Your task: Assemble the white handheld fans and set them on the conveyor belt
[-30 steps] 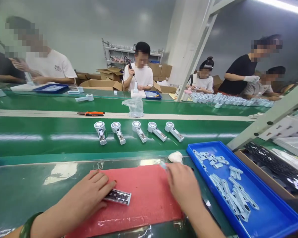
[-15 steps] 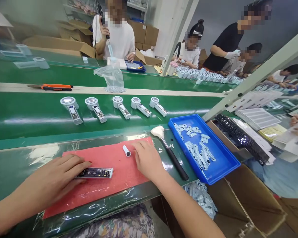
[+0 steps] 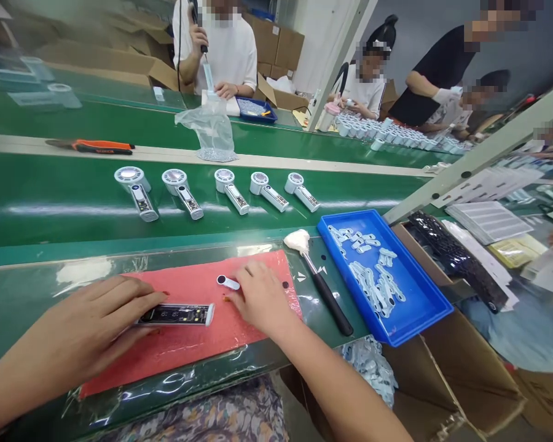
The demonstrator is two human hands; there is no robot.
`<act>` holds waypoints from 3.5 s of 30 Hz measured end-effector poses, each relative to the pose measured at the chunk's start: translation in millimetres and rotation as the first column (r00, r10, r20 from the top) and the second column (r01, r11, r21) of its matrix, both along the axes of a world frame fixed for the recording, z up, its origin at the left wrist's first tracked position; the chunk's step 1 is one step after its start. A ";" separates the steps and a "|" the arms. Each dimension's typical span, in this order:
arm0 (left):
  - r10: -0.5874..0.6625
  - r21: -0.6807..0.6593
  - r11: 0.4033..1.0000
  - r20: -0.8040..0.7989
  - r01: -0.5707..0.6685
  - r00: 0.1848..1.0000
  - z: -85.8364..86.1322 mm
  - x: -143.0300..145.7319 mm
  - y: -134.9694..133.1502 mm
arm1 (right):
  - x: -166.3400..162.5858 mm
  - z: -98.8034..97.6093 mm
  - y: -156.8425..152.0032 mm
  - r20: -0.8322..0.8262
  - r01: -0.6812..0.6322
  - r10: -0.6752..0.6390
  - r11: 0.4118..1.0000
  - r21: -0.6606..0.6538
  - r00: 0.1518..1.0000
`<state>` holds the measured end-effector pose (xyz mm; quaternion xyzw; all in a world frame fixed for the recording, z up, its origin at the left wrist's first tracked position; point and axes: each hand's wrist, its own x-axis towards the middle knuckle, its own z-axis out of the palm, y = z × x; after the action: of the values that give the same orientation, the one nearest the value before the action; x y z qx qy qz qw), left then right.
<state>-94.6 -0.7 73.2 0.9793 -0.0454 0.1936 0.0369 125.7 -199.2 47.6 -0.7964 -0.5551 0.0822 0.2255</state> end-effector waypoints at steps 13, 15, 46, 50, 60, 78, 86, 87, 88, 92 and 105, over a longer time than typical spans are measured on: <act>0.051 -0.339 0.936 -0.129 -0.093 0.990 0.6 7.6 -13.2 | -52.9 24.1 26.7 0.054 -0.215 0.208 0.954 0.210 0.977; 0.043 -0.390 0.916 -0.136 -0.094 0.990 1.4 7.1 -14.3 | -57.5 19.4 28.4 0.075 -0.193 0.184 0.969 0.157 0.980; 0.093 -0.117 0.988 -0.051 -0.098 0.994 -4.1 -6.9 -49.3 | -61.7 -3.3 8.6 -0.194 -0.303 0.308 0.951 0.056 0.931; 0.100 -0.076 0.992 -0.060 -0.104 0.993 -3.1 -8.4 -52.0 | -69.8 -7.6 7.9 0.018 -0.292 0.292 0.956 -0.003 0.956; 0.135 -0.209 0.965 -0.123 -0.159 0.983 0.4 -8.3 -53.4 | -63.6 -2.6 5.3 -0.192 -0.299 0.301 0.953 0.042 0.934; 0.164 0.296 0.945 -0.071 -0.137 0.984 23.1 -6.4 -4.8 | -63.3 -26.4 -0.3 -0.483 0.067 0.209 0.867 0.493 0.851; 0.562 0.206 0.818 -0.087 -0.537 0.823 39.2 42.0 170.6 | -72.5 -32.5 4.8 -0.455 0.000 0.194 0.920 0.392 0.869; 0.573 0.178 0.815 -0.109 -0.552 0.812 35.2 47.2 182.8 | -72.7 -32.4 4.9 -0.447 -0.010 0.197 0.922 0.386 0.872; 0.577 0.157 0.815 -0.123 -0.558 0.808 30.2 51.1 192.0 | -72.6 -32.7 5.1 -0.440 -0.018 0.199 0.924 0.383 0.875; 0.579 0.044 0.815 -0.104 -0.578 0.808 7.2 54.6 200.2 | -71.0 -37.9 7.6 -0.380 -0.066 0.214 0.928 0.366 0.900; -0.003 -0.275 0.961 0.008 0.005 1.000 -34.0 84.6 -3.8 | -87.9 -18.2 56.8 -0.198 -0.577 0.604 0.796 0.181 0.772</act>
<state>-10.0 -4.6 39.2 0.9639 -0.0203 0.2015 0.1728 37.8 -142.4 29.4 -0.5512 -0.7485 0.2164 0.2986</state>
